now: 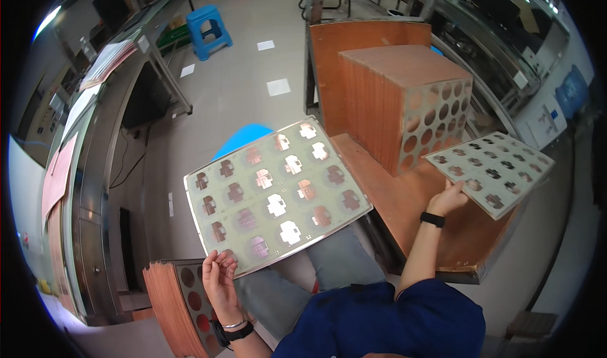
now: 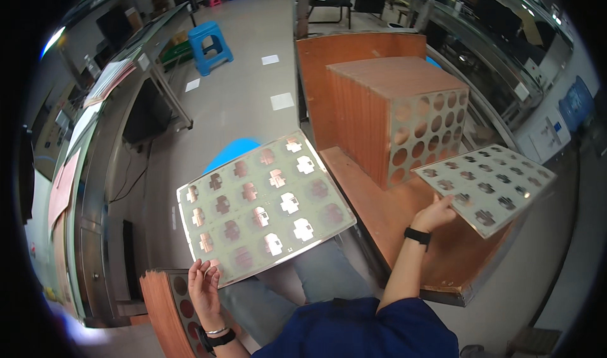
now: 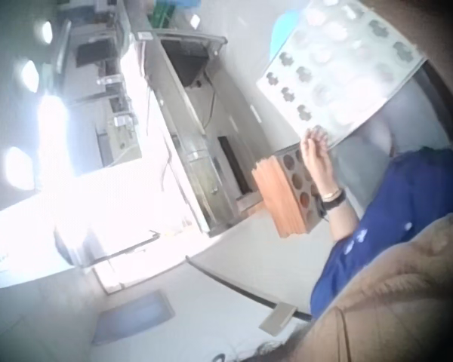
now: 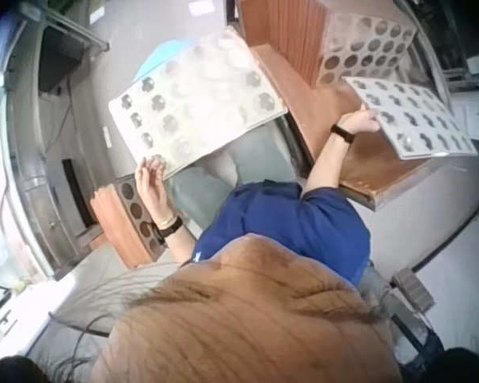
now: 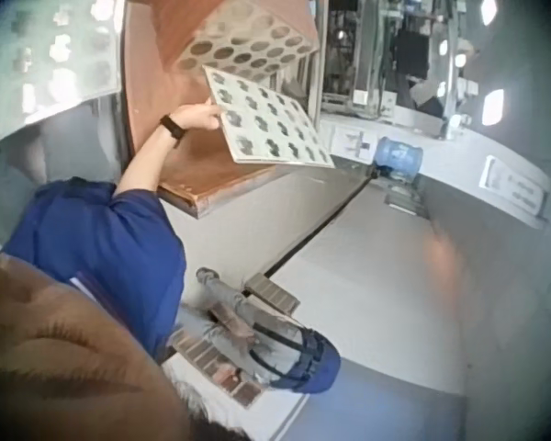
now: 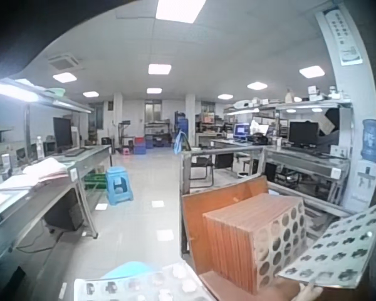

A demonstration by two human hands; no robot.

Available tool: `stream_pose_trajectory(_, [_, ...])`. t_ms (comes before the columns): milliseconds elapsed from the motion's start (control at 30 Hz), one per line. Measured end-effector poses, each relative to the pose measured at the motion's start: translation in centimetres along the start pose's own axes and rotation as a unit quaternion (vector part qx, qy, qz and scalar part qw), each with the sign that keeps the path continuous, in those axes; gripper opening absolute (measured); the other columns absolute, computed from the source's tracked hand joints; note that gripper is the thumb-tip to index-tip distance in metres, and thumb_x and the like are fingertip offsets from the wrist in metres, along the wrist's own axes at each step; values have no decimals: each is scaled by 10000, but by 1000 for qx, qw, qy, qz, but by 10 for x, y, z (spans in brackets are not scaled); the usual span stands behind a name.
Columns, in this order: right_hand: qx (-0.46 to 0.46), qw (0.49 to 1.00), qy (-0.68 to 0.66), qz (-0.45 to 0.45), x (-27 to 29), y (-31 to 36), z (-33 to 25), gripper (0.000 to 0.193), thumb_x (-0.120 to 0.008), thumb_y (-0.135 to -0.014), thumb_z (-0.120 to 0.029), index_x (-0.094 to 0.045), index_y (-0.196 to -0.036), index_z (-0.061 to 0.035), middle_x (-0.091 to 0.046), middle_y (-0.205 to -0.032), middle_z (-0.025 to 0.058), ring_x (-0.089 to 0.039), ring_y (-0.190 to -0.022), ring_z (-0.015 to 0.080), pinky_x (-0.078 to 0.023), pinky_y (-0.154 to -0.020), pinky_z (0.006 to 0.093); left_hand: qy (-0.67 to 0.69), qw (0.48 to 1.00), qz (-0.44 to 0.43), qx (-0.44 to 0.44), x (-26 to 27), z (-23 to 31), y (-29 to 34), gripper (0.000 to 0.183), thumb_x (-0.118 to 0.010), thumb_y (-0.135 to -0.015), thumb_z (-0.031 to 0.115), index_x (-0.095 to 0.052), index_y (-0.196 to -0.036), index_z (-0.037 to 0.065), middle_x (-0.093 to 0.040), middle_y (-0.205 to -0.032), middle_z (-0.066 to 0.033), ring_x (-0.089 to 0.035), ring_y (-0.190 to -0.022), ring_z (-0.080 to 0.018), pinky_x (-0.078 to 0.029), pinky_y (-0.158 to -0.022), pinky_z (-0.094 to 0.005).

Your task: The recorder is picking up individual metal panels with circuit-like patterns from a stack, inspecting both sides, and placing them into a sorting crate.

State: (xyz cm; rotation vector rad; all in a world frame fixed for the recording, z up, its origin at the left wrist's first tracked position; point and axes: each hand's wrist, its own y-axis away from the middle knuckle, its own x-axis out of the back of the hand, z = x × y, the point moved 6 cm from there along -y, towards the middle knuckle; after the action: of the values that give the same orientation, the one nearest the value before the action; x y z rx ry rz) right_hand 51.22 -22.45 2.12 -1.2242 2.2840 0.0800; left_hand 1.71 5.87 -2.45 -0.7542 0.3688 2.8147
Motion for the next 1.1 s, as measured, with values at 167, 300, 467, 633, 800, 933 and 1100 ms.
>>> stream_pose_trajectory(167, [-50, 996, 66, 19, 17, -1, 57, 286, -439, -929, -66, -475, -1064, 184, -567, -1058, 239, -623, -854, 242, -583, -672, 346, 8, 1000, 20, -10, -4, 7, 2, 272, -498, -942, 142, -496, -1173, 0, -606, -1046, -131, -611, -889, -201, -534, -804, -316])
stream_pose_trajectory(300, [11, 984, 175, -33, 21, 0, 96, 287, -466, -911, -41, -471, -1119, 156, -575, -1079, 225, -596, -934, 283, -491, -832, 367, 11, 1000, 27, -8, 6, 5, 3, 259, -513, -934, 134, -502, -1161, 9, -603, -1033, -113, -606, -887, -191, -530, -802, -295])
stream_pose_trajectory(467, [27, 963, 212, -165, -20, 15, 94, 510, -459, -888, -6, -283, -1360, 78, -443, -1299, 258, -457, -1189, 341, -344, -1003, 379, 14, 998, 53, -6, 14, 1, 0, 256, -518, -930, 130, -503, -1154, 5, -601, -1027, -113, -606, -880, -193, -535, -780, -296])
stream_pose_trajectory(633, [116, 865, 220, -435, -82, 35, 129, 655, -494, -845, 24, -200, -1429, -4, -242, -1465, 217, -255, -1356, 332, -251, -1080, 370, 37, 998, 58, -9, 14, 1, -1, 255, -515, -930, 121, -498, -1143, -17, -600, -1021, -150, -618, -866, -216, -541, -763, -314])
stream_pose_trajectory(800, [149, 831, 219, -489, -114, 72, 118, 556, -459, -878, -5, -270, -1401, 17, -280, -1458, 187, -250, -1359, 288, -202, -1109, 360, 56, 998, 38, -6, 13, -1, 0, 241, -494, -935, 102, -493, -1137, -30, -599, -1028, -169, -617, -891, -227, -533, -795, -351])
stream_pose_trajectory(933, [97, 782, 208, -580, -167, 148, 32, 475, -420, -900, 0, -355, -1371, -13, -356, -1428, 152, -340, -1321, 275, -320, -1050, 370, 54, 995, 79, -15, 41, 3, 15, 223, -464, -943, 91, -512, -1126, -26, -606, -1033, -156, -615, -895, -206, -523, -802, -320])
stream_pose_trajectory(1100, [194, 707, 99, -673, -207, 239, -22, 378, -424, -893, 0, -475, -1267, 16, -461, -1338, 181, -428, -1255, 302, -363, -1016, 366, -45, 974, 189, -118, 90, 57, 28, 187, -469, -939, 93, -559, -1073, 0, -620, -1007, -120, -619, -892, -183, -522, -780, -292])
